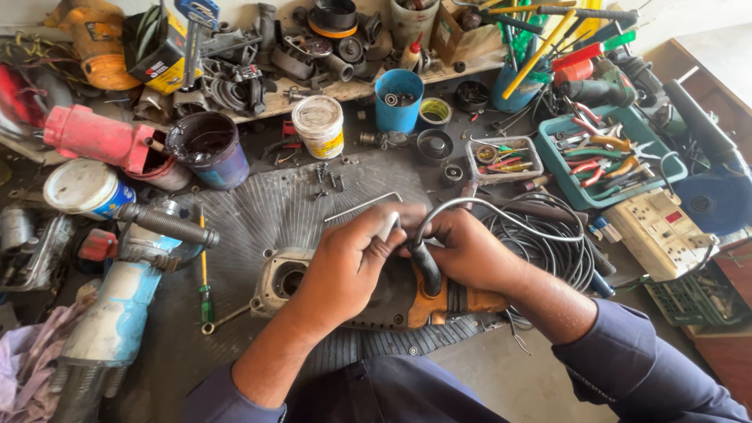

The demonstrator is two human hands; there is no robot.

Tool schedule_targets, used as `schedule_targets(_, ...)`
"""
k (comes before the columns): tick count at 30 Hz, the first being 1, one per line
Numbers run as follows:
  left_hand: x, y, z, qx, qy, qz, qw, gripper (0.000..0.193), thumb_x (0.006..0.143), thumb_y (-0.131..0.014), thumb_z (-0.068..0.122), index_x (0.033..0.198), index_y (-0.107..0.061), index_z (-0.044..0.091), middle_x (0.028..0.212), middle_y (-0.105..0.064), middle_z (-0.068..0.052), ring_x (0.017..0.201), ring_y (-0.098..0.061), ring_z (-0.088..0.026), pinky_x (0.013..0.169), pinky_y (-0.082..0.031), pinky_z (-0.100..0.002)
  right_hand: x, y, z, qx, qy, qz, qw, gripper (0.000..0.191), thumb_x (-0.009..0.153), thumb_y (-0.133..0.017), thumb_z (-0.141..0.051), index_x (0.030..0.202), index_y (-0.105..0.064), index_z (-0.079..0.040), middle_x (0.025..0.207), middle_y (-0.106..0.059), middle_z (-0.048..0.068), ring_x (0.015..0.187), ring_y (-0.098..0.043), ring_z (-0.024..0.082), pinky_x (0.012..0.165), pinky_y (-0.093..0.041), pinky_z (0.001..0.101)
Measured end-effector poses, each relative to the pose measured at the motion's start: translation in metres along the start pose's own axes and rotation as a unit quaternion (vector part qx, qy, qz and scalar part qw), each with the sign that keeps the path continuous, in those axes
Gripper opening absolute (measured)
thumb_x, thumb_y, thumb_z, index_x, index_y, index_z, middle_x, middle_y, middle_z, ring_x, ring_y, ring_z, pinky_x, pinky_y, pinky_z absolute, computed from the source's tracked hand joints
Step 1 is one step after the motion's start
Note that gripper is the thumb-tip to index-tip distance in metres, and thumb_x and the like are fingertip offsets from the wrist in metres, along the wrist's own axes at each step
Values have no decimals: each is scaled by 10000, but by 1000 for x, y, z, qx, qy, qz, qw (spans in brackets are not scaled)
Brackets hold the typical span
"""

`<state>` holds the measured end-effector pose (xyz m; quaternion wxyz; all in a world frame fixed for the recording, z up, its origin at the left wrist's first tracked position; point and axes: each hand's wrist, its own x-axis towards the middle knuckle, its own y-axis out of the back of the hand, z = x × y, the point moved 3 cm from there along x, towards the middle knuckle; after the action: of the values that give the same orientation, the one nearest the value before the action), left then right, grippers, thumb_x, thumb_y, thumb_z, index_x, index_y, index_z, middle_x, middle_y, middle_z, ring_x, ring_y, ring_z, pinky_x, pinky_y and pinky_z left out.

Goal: The person repairs a demolition hammer power tool on a cluttered workbench. They use a screwdriver and a hex key to loosen and remove fasteners from the tool's housing, handle the motor housing and a round fan disc, and fit the fan disc onto the tool body by hand.

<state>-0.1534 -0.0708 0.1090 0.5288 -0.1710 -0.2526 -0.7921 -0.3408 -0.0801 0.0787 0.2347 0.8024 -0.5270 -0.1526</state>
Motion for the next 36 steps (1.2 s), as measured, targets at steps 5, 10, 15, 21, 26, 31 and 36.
schedule_targets(5, 5, -1, -3, 32, 115, 53, 991, 208, 880, -832, 147, 935, -663, 39, 766, -757, -53, 650, -740, -119, 576, -560, -275, 3, 1, -1, 9, 34, 18, 999, 241, 749, -847, -140, 930, -729, -33, 878, -770, 52, 818, -696, 99, 755, -564, 308)
schedule_targets(10, 4, -3, 6, 8, -25, 7, 1000, 203, 967, -643, 46, 1157, -636, -25, 871, -701, -81, 716, -685, -120, 654, -557, -285, -2, 1, -6, 51, 71, -14, 996, 151, 877, -730, -96, 1016, -766, -50, 1002, -799, 47, 948, -727, 116, 866, -571, 302)
schedule_targets(15, 3, -6, -13, 42, 196, 26, 979, 256, 898, -797, 184, 969, -667, -25, 819, -787, -103, 721, -772, -163, 662, -592, -314, 0, 3, -3, -8, 14, 26, 1000, 175, 783, -803, -71, 940, -739, -28, 908, -774, 90, 870, -729, 163, 796, -572, 329)
schedule_targets(21, -4, 5, 1, 90, -2, -89, 992, 537, 1005, -698, 270, 1460, -532, 37, 1408, -618, -182, 1303, -608, -308, 1082, -509, -410, -11, 5, -7, -13, 130, 23, 991, 164, 941, -619, -9, 1075, -712, -23, 981, -767, 111, 940, -740, 187, 842, -570, 346)
schedule_targets(26, -20, 4, -3, 345, -78, -261, 898, 1287, 544, -855, 649, 1508, -369, -51, 1410, -496, -223, 1329, -464, -383, 1097, -334, -509, -32, 13, 0, -37, 19, 173, 984, 163, 992, -562, -58, 1101, -670, -2, 898, -640, 139, 759, -609, 293, 683, -494, 405)
schedule_targets(31, -16, -5, -17, 401, 55, -356, 842, 1106, 536, -912, 397, 1442, -433, -18, 1204, -542, -152, 1173, -512, -330, 1027, -377, -446, -51, 3, -4, -41, -22, 214, 976, 166, 991, -482, -97, 1019, -630, -28, 871, -650, 27, 804, -661, 159, 763, -550, 374)
schedule_targets(36, -16, -6, -14, 386, 53, -354, 850, 1084, 524, -917, 387, 1395, -420, -25, 1220, -508, -152, 1180, -490, -341, 1046, -372, -461, -66, -12, -14, 183, 85, 154, 967, 387, 856, -718, -157, 1170, -567, 12, 1083, -599, 13, 1025, -563, 120, 846, -509, 323)
